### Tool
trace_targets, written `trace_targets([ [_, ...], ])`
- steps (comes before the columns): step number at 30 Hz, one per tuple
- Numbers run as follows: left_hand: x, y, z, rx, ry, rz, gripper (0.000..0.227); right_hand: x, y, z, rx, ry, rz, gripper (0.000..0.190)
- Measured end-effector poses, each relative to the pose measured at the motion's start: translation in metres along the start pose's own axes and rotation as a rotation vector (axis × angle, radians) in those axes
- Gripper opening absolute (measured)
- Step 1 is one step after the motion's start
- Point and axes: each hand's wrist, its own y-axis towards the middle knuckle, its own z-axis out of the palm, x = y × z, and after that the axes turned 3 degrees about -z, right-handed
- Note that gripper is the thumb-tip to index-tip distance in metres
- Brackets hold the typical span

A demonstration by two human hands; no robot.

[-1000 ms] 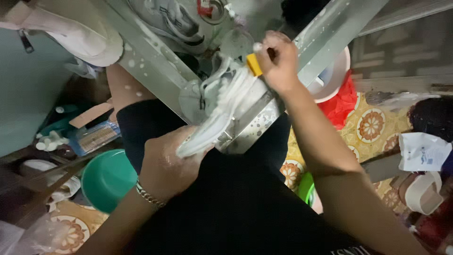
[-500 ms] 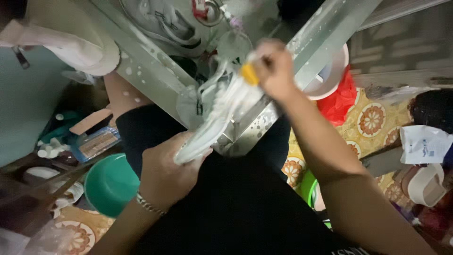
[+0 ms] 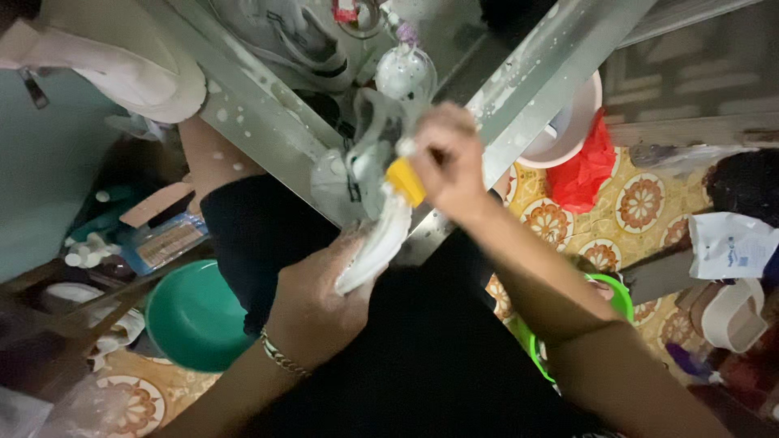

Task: The person washes shoes in a sink by hand, using brushes to scrub the soles and sides with soapy water.

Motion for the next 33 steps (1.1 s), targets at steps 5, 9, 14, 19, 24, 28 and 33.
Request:
trace_targets([
  [5,-0.012,0.01,-0.009,-0.003,-0.089,-0.071,0.054,-0.073,-0.018,-0.009,-0.17,-0.2,-0.222,0.036],
  [9,0.0,0.005,-0.001,0.092,0.056,-0.047,0.053,-0.032,-0.003,-0.011,0.059,-0.032,-0.043,0.04],
  [14,-0.003,0.018,-0.012,0.019,-0.058,-0.05,0.048,-0.081,0.037,-0.028,0.053,0.088,-0.33,0.018],
  [19,0.0,0.018,-0.023,0.024,-0.061,-0.151,0.038,-0.106,0.02,-0.032,0.161,-0.043,-0.24,0.033],
  [24,-0.009,0.024,-0.024,-0.001,-0.01,-0.147,0.039,-0.093,0.022,-0.007,0.105,-0.019,-0.419,0.017],
  [28,-0.006,0.027,-0.029,-0.06,-0.007,-0.12,0.032,-0.112,0.007,-0.025,0.094,0.102,-0.256,0.039],
  [33,-0.003,0.032,-0.029,0.03,-0.034,-0.171,0.025,-0.049,0.031,-0.01,0.127,0.087,-0.284,0.039],
])
